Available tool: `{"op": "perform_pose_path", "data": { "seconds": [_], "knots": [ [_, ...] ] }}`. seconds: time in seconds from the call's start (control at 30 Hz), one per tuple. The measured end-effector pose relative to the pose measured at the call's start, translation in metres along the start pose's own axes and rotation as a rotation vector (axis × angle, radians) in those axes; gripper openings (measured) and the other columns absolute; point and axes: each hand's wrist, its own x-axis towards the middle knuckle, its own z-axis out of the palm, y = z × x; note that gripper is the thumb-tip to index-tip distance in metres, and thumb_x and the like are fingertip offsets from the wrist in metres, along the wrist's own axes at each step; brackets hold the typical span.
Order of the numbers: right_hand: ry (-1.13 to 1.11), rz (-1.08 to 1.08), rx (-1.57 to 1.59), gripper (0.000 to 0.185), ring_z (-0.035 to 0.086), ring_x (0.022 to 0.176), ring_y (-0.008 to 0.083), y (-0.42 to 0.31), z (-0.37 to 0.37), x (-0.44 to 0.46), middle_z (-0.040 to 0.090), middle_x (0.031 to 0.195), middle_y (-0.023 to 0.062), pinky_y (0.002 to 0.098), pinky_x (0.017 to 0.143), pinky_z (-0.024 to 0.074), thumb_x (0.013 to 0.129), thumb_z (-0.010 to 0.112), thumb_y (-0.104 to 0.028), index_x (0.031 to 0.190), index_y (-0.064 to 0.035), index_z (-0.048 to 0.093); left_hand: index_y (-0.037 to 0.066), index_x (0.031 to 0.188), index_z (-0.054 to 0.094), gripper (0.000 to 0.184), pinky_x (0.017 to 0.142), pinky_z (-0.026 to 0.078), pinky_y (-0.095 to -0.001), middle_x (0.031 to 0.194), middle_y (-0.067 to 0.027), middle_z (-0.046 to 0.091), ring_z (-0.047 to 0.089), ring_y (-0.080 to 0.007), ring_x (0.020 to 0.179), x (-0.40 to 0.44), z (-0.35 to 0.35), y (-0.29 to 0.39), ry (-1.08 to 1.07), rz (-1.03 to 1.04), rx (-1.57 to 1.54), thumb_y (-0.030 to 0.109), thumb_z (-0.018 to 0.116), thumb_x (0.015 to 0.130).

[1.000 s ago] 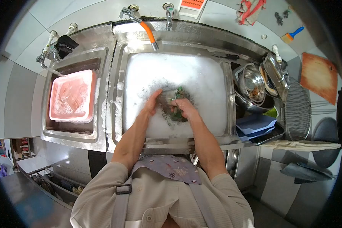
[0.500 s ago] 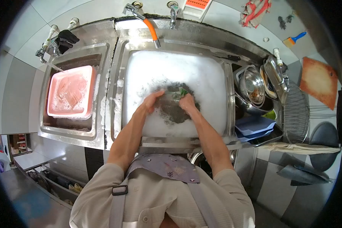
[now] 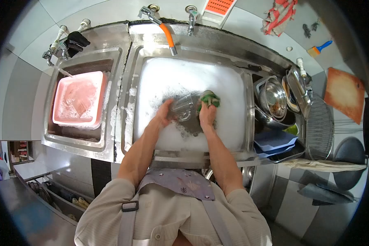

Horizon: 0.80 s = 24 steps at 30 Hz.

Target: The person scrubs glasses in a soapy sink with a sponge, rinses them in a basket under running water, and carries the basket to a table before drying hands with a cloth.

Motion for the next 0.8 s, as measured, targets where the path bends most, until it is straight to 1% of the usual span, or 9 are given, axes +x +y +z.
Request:
{"op": "perform_pose_path", "data": {
  "seconds": [0.1, 0.17, 0.3, 0.43, 0.5, 0.53, 0.6, 0.7, 0.8],
  "knots": [
    [0.035, -0.191, -0.113, 0.035, 0.063, 0.091, 0.0401, -0.002, 0.007, -0.021, 0.067, 0.095, 0.0199, 0.0488, 0.080, 0.0492, 0.087, 0.061, -0.026, 0.112, -0.0015, 0.061, 0.014, 0.113, 0.062, 0.042, 0.051, 0.045, -0.0318, 0.096, -0.0037, 0.066, 0.061, -0.0200, 0.076, -0.005, 0.010, -0.006, 0.066, 0.048, -0.077, 0.050, 0.050, 0.094],
    [0.280, -0.975, -0.488, 0.037, 0.063, 0.096, 0.0397, -0.034, -0.006, -0.029, 0.066, 0.102, 0.0186, 0.0492, 0.085, 0.0486, 0.083, 0.065, -0.025, 0.113, -0.0037, 0.062, 0.014, 0.115, 0.062, 0.042, 0.058, 0.048, -0.0342, 0.099, -0.0028, 0.067, 0.062, -0.0206, 0.084, -0.005, 0.012, -0.014, 0.099, 0.027, -0.079, 0.049, 0.050, 0.095],
    [0.143, -1.025, -0.546, 0.036, 0.062, 0.100, 0.0395, -0.053, 0.003, -0.021, 0.067, 0.099, 0.0180, 0.0490, 0.090, 0.0480, 0.079, 0.066, -0.017, 0.113, -0.0050, 0.061, 0.016, 0.113, 0.061, 0.037, 0.053, 0.047, -0.0300, 0.096, -0.0007, 0.066, 0.061, -0.0163, 0.081, 0.004, 0.014, -0.027, 0.059, 0.105, -0.144, 0.047, 0.051, 0.095],
    [-0.255, -0.197, -0.457, 0.026, 0.065, 0.070, 0.0351, -0.043, 0.003, 0.023, 0.066, 0.073, 0.0179, 0.0460, 0.069, 0.0523, 0.080, 0.060, -0.019, 0.095, 0.0007, 0.064, 0.011, 0.108, 0.064, 0.039, 0.059, 0.045, -0.0351, 0.092, -0.0023, 0.063, 0.057, -0.0158, 0.078, -0.015, 0.016, -0.011, 0.072, 0.061, 0.111, 0.046, 0.060, 0.090],
    [-0.459, 0.345, -0.194, 0.035, 0.064, 0.081, 0.0302, -0.046, -0.022, 0.040, 0.066, 0.086, 0.0170, 0.0425, 0.075, 0.0506, 0.084, 0.061, -0.029, 0.100, 0.0014, 0.063, 0.011, 0.107, 0.063, 0.039, 0.063, 0.046, -0.0367, 0.094, -0.0026, 0.063, 0.057, -0.0161, 0.081, -0.046, 0.033, 0.006, 0.108, 0.113, 0.204, 0.045, 0.060, 0.089],
    [-0.459, 0.343, -0.193, 0.035, 0.064, 0.081, 0.0302, -0.022, -0.013, 0.044, 0.066, 0.086, 0.0170, 0.0425, 0.075, 0.0506, 0.084, 0.061, -0.029, 0.100, 0.0014, 0.063, 0.010, 0.110, 0.062, 0.041, 0.065, 0.045, -0.0366, 0.101, -0.0043, 0.064, 0.058, -0.0174, 0.084, -0.029, 0.020, 0.000, 0.075, 0.089, 0.126, 0.045, 0.060, 0.090],
    [-0.355, 0.588, 0.518, 0.047, 0.058, 0.099, 0.0257, 0.047, 0.018, 0.050, 0.062, 0.107, 0.0165, 0.0399, 0.086, 0.0461, 0.088, 0.059, -0.040, 0.110, 0.0017, 0.060, 0.011, 0.115, 0.060, 0.044, 0.067, 0.045, -0.0361, 0.106, -0.0041, 0.063, 0.057, -0.0182, 0.086, -0.033, 0.024, 0.004, 0.083, 0.074, 0.078, 0.047, 0.060, 0.090],
    [-0.198, 0.729, 1.035, 0.055, 0.050, 0.114, 0.0256, 0.020, 0.033, 0.010, 0.054, 0.125, 0.0158, 0.0454, 0.096, 0.0392, 0.092, 0.054, -0.044, 0.124, 0.0015, 0.054, 0.012, 0.121, 0.058, 0.046, 0.070, 0.046, -0.0356, 0.112, -0.0039, 0.062, 0.057, -0.0191, 0.089, -0.021, 0.025, -0.005, 0.078, 0.094, -0.136, 0.047, 0.057, 0.092],
    [-0.190, 0.686, 0.765, 0.053, 0.056, 0.109, 0.0282, -0.005, 0.036, -0.026, 0.058, 0.120, 0.0148, 0.0461, 0.093, 0.0463, 0.095, 0.055, -0.039, 0.127, 0.0031, 0.051, 0.011, 0.124, 0.056, 0.045, 0.075, 0.047, -0.0359, 0.115, -0.0045, 0.061, 0.057, -0.0200, 0.094, 0.021, 0.006, -0.022, 0.082, 0.129, -0.238, 0.045, 0.053, 0.096]
  ]
}}
